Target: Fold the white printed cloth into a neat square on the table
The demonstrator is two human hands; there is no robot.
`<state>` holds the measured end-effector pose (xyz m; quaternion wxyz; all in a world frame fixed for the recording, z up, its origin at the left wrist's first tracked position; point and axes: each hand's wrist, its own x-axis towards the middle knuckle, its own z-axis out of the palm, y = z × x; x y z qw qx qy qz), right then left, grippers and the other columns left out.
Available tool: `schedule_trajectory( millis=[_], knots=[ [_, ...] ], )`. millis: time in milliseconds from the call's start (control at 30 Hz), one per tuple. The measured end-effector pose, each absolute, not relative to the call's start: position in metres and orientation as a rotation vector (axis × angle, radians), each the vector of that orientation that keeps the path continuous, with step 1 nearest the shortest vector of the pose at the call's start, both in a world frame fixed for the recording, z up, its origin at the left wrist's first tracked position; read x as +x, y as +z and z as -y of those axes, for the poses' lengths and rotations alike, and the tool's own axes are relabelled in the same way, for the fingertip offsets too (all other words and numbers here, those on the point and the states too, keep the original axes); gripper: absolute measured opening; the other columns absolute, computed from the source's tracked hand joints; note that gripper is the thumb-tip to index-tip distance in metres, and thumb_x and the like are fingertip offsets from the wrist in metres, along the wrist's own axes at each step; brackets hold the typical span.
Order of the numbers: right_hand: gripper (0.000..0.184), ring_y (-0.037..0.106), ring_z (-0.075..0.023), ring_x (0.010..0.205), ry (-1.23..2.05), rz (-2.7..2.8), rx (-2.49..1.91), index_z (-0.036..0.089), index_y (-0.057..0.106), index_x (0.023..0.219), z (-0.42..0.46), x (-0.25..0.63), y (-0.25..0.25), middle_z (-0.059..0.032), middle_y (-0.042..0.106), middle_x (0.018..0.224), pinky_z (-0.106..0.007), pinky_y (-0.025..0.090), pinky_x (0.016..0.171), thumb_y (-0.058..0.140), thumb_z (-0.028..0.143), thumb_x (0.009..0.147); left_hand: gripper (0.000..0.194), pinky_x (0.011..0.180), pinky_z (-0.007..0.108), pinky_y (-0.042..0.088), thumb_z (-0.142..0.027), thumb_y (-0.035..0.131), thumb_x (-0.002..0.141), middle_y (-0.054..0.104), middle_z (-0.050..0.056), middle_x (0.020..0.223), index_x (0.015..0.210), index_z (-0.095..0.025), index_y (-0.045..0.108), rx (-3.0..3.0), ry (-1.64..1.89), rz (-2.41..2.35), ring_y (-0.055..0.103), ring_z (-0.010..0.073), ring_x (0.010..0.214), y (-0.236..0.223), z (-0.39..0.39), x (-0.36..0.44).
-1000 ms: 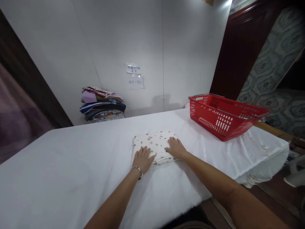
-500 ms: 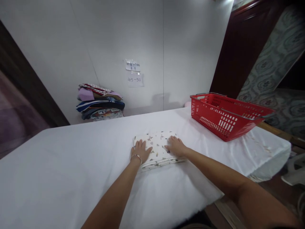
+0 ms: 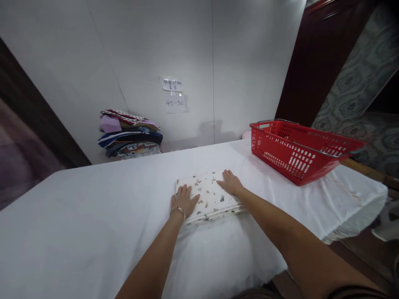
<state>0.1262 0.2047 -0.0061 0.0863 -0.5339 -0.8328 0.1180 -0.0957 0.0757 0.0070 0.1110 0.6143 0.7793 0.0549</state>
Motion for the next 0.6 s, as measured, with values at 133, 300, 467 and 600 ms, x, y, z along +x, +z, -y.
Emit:
schedule_trajectory(
  millis=[133, 300, 467, 600],
  knots=[
    [0.075, 0.004, -0.0254, 0.135, 0.317, 2.482, -1.59, 0.012, 0.024, 0.138, -0.205, 0.125, -0.007, -0.0095, 0.013, 0.148, -0.038, 0.014, 0.104, 0.025, 0.062, 0.083, 0.071, 0.103, 0.058, 0.012, -0.064, 0.02, 0.079, 0.014, 0.004, 0.148, 0.136, -0.023, 0.03, 1.777, 0.127, -2.339, 0.009, 0.0283, 0.135, 0.019, -0.087, -0.09],
    [0.075, 0.004, -0.0272, 0.135, 0.3, 2.47, -1.595, 0.012, 0.023, 0.139, -0.205, 0.126, -0.009, -0.0097, 0.013, 0.148, -0.039, 0.014, 0.104, 0.024, 0.062, 0.083, 0.076, 0.106, 0.055, 0.007, -0.067, 0.017, 0.078, 0.015, 0.005, 0.147, 0.136, -0.021, 0.031, 1.842, 0.181, -2.44, 0.008, 0.0273, 0.135, 0.024, -0.116, -0.098],
    [0.078, 0.006, -0.0257, 0.135, 0.358, 2.46, -1.599, 0.012, 0.021, 0.14, -0.205, 0.126, -0.008, -0.0093, 0.013, 0.148, -0.038, 0.014, 0.105, 0.026, 0.063, 0.082, 0.081, 0.104, 0.056, 0.015, -0.069, 0.012, 0.076, 0.006, 0.003, 0.148, 0.14, -0.019, 0.02, 1.715, 0.176, -2.389, 0.002, 0.026, 0.136, 0.005, -0.123, -0.118],
    [0.077, 0.006, -0.0254, 0.135, 0.404, 2.436, -1.593, 0.014, 0.022, 0.14, -0.206, 0.127, -0.009, -0.008, 0.012, 0.148, -0.039, 0.015, 0.105, 0.027, 0.064, 0.082, 0.076, 0.106, 0.053, 0.014, -0.066, 0.014, 0.079, 0.008, 0.002, 0.149, 0.139, -0.02, 0.022, 1.717, 0.262, -2.369, 0.002, 0.0231, 0.136, 0.001, -0.119, -0.12]
  ],
)
